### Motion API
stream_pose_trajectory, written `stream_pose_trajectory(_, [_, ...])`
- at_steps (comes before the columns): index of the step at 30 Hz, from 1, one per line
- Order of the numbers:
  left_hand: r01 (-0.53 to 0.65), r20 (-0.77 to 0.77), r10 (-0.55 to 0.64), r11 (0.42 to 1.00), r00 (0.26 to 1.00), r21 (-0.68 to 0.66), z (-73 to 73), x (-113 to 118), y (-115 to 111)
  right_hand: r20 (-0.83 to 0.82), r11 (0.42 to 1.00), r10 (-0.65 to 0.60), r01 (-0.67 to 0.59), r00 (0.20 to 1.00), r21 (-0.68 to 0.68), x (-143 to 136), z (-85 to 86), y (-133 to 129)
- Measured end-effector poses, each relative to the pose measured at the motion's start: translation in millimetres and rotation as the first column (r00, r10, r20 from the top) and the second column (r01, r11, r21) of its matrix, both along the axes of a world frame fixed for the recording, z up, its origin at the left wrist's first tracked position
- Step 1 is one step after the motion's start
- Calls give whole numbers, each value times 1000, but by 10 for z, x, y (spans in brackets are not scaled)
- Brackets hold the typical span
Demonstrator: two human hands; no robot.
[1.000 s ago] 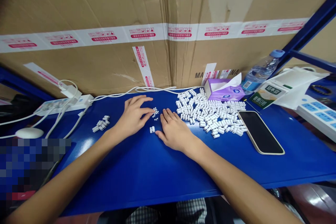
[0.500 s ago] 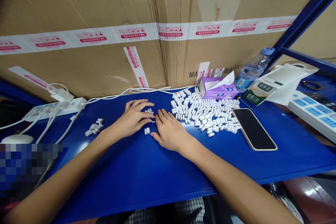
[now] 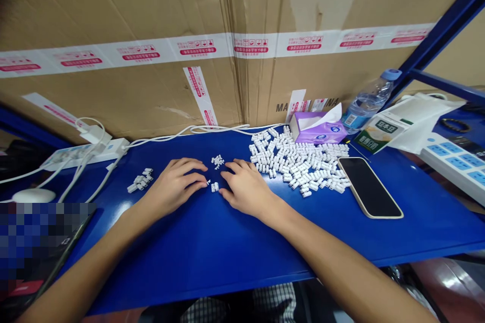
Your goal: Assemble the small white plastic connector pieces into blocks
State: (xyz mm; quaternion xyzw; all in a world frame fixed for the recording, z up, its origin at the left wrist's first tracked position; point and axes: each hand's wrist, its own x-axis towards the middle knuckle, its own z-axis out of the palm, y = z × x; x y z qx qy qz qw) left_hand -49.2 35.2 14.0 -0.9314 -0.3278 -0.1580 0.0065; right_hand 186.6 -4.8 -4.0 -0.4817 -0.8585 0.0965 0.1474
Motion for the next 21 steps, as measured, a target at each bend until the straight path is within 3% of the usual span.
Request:
stream_pose_trajectory(7, [37,26,-40,994,999,104,-55,-19,-138,-164,999,9,-1,986,53,-106,-57,-6])
stream_pose_trajectory(21, [15,-23,-11,982,1000,188,-42,49,-218,-198,1000,12,-6,980,29,-135,-91,-5])
